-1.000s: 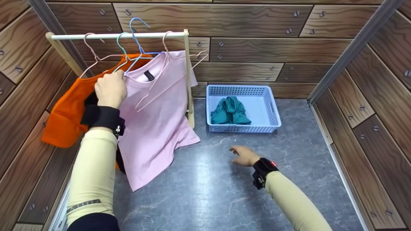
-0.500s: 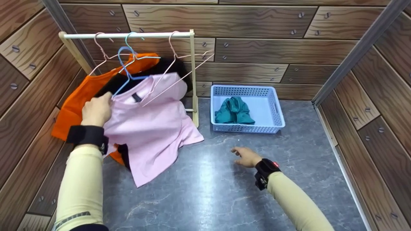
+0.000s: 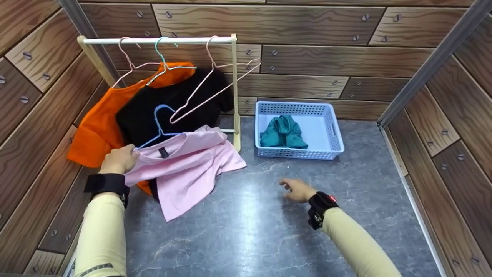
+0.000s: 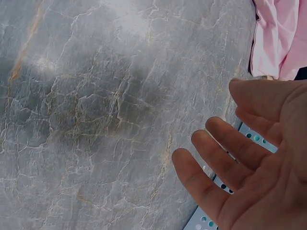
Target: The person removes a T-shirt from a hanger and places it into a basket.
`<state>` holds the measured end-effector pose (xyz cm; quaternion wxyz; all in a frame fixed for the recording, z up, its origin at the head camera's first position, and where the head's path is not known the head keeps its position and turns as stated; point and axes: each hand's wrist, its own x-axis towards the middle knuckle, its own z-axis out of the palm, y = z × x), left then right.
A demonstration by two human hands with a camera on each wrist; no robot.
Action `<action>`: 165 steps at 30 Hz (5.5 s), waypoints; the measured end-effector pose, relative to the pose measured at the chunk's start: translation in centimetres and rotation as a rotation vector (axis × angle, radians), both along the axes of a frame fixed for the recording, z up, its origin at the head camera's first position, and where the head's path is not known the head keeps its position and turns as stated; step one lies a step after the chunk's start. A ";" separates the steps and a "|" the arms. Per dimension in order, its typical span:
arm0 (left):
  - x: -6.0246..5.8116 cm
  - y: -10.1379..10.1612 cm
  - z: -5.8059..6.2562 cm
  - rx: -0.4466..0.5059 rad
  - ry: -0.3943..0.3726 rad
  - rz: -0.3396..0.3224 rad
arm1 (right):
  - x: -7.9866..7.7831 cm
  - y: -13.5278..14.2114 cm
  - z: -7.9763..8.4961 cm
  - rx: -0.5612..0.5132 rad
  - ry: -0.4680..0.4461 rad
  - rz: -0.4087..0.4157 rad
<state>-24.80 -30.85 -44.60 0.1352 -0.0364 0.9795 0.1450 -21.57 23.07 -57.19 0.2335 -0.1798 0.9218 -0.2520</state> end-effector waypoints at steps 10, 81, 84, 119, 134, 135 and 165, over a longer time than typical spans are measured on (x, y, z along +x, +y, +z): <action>-1.5 4.4 1.4 0.076 0.146 -0.267 | -0.4 1.1 0.9 -0.062 0.121 -0.099; -4.0 27.9 3.6 0.389 0.234 -0.630 | -0.8 5.1 10.9 -0.220 0.755 -0.287; -4.2 27.0 3.5 0.392 0.246 -0.615 | -0.9 6.1 10.3 -0.198 0.774 -0.301; -4.6 24.3 3.5 0.566 0.127 -0.501 | -0.7 3.3 6.9 -0.189 0.752 -0.497; -4.8 30.0 4.3 0.591 0.076 -0.481 | -0.2 -5.1 5.2 -0.396 0.665 -0.333; -4.9 30.2 4.2 0.587 0.082 -0.483 | 0.0 -5.6 5.0 -0.389 0.654 -0.308; -7.6 23.3 6.4 0.223 0.293 -0.311 | 2.7 -4.0 1.1 -0.322 0.383 -0.064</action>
